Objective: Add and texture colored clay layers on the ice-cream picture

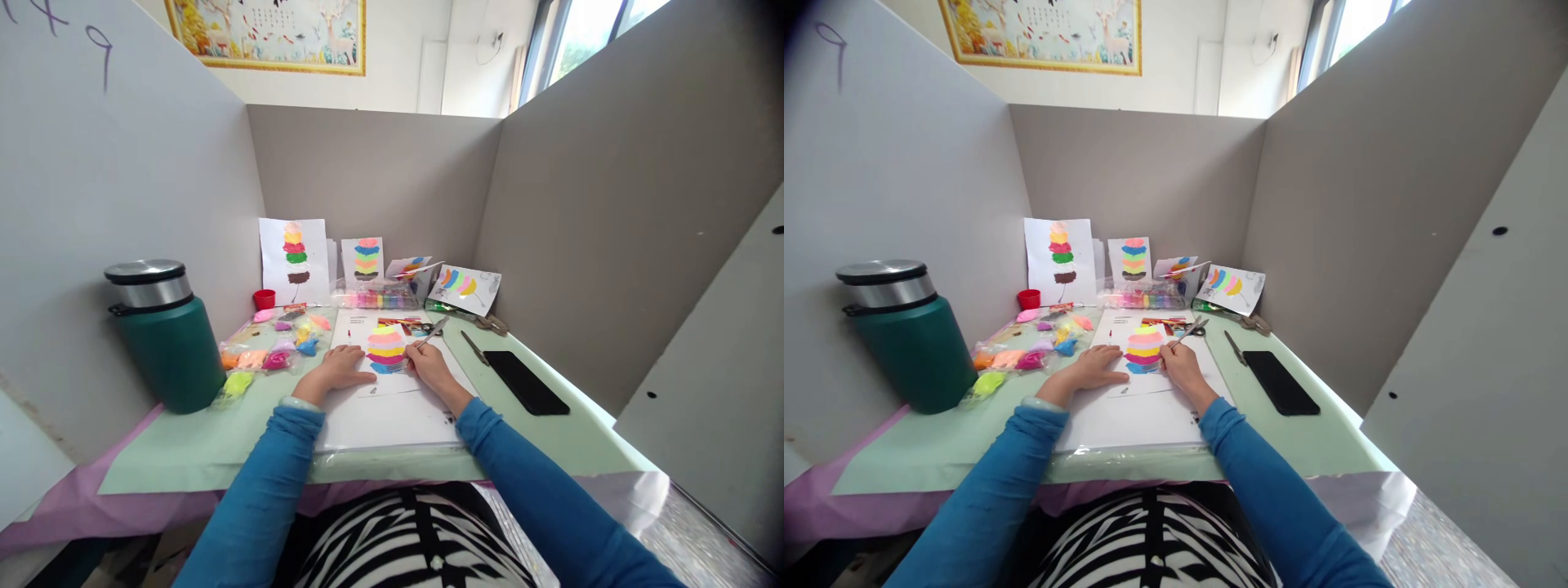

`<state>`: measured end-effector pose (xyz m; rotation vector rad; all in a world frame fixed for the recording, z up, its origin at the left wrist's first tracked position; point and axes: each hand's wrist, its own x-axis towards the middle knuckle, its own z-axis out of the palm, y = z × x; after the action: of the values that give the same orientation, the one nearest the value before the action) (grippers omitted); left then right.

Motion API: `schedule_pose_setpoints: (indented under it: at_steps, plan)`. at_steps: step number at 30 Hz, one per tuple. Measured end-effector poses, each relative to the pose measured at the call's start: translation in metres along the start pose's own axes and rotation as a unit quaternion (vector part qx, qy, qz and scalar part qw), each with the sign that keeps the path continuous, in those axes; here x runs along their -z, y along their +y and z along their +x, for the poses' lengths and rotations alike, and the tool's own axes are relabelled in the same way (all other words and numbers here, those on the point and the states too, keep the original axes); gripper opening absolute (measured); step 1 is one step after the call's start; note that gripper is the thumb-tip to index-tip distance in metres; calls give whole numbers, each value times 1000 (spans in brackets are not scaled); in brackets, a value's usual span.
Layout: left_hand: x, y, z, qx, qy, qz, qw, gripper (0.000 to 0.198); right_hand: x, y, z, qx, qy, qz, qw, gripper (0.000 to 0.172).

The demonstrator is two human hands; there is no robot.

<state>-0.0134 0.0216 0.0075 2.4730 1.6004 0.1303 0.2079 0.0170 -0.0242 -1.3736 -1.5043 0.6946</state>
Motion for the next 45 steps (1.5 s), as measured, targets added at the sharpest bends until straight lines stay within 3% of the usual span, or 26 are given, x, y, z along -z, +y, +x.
schedule_pose_setpoints:
  at_steps: [8,12,19,28,38,45]
  plan:
    - [1,0,0,-2,2,2,1000,73,16,4,5,-29,28,-52,998,26]
    - [1,1,0,0,1,2,1000,74,16,5,4,-27,59,-27,998,27]
    - [0,2,1,6,2,32,999,75,1,-3,-1,10,14,-2,1000,28]
    - [1,3,-1,8,-5,33,999,75,16,7,5,-13,54,-66,996,27]
    - [2,5,-1,15,-8,34,999,77,3,-3,1,10,36,-53,998,31]
    - [1,4,0,14,-7,31,999,77,13,3,3,-1,55,-66,996,29]
